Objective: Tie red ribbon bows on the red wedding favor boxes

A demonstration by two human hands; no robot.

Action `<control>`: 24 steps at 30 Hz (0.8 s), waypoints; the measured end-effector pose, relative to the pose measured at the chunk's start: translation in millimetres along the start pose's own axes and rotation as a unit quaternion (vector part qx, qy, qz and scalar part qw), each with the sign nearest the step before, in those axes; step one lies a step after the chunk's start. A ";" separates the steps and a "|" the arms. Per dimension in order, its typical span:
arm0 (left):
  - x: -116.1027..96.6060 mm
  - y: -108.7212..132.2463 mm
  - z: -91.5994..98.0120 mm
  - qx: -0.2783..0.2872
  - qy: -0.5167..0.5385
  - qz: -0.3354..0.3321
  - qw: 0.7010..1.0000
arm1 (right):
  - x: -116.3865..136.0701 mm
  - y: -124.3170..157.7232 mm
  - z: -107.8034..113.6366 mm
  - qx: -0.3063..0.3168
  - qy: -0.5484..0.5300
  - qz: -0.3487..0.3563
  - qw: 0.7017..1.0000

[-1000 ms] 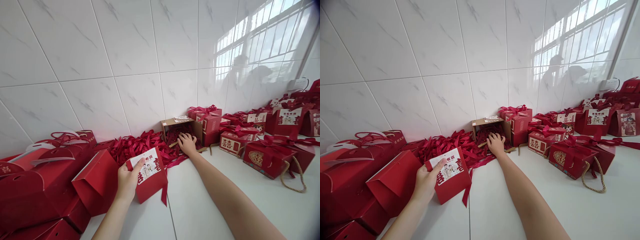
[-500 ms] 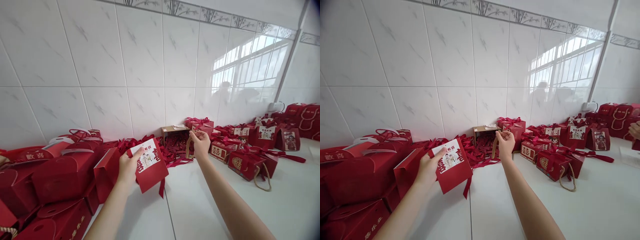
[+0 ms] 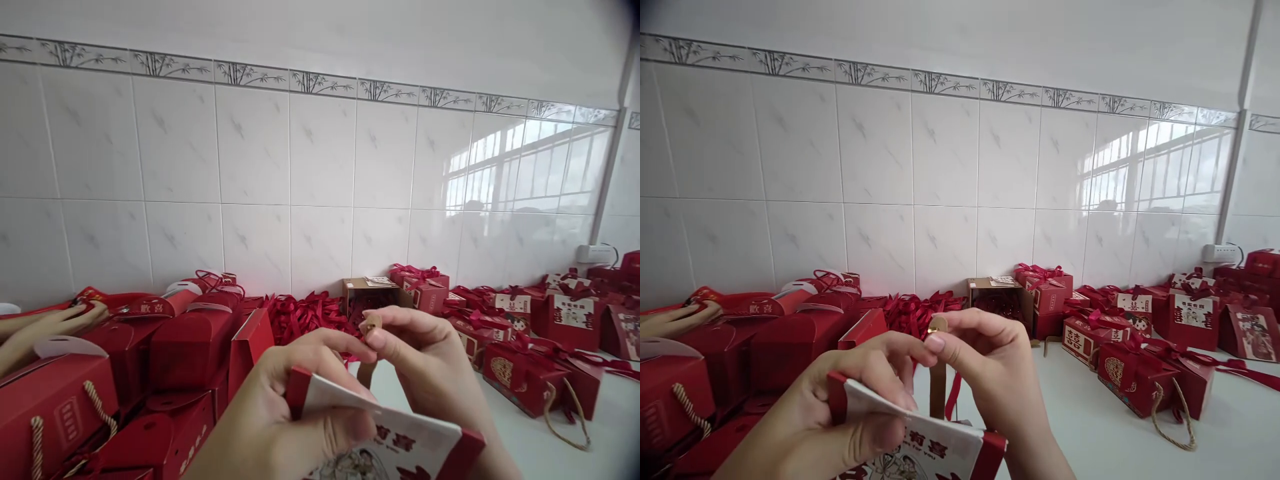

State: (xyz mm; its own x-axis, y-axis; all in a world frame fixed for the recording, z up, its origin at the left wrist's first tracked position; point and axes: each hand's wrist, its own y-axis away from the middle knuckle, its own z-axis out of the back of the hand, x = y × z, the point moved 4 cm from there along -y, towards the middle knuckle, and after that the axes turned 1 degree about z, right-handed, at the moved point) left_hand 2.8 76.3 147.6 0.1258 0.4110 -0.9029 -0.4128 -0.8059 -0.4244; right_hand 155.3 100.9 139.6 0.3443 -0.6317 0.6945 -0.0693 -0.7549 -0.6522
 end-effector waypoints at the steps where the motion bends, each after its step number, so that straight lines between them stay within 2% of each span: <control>1: -0.6 -0.9 -0.4 0.002 0.004 -0.003 1.000 | 1.7 1.4 -0.3 0.011 -0.007 0.008 1.000; 9: -2.1 -5.3 6.4 0.010 0.019 -0.051 0.998 | 13.6 5.9 1.6 0.086 0.030 0.042 0.995; 15: -0.9 -7.2 5.1 0.050 0.073 -0.035 0.995 | 12.9 5.8 0.9 0.128 0.043 0.033 0.990; 19: -1.9 -8.1 6.5 0.042 0.075 -0.025 0.996 | 20.3 8.4 -2.2 0.115 0.109 0.080 0.984; 24: -4.0 -6.6 7.0 0.051 0.091 0.003 0.995 | 21.8 9.2 -3.8 0.103 0.109 0.111 0.982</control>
State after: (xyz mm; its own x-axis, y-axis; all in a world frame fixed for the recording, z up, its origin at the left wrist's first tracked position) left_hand -1.3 82.9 154.5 0.2802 0.3153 -0.9067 -0.5024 -0.7567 -0.4184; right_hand 158.7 79.5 149.9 0.1319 -0.8166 0.5620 0.0779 -0.5566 -0.8271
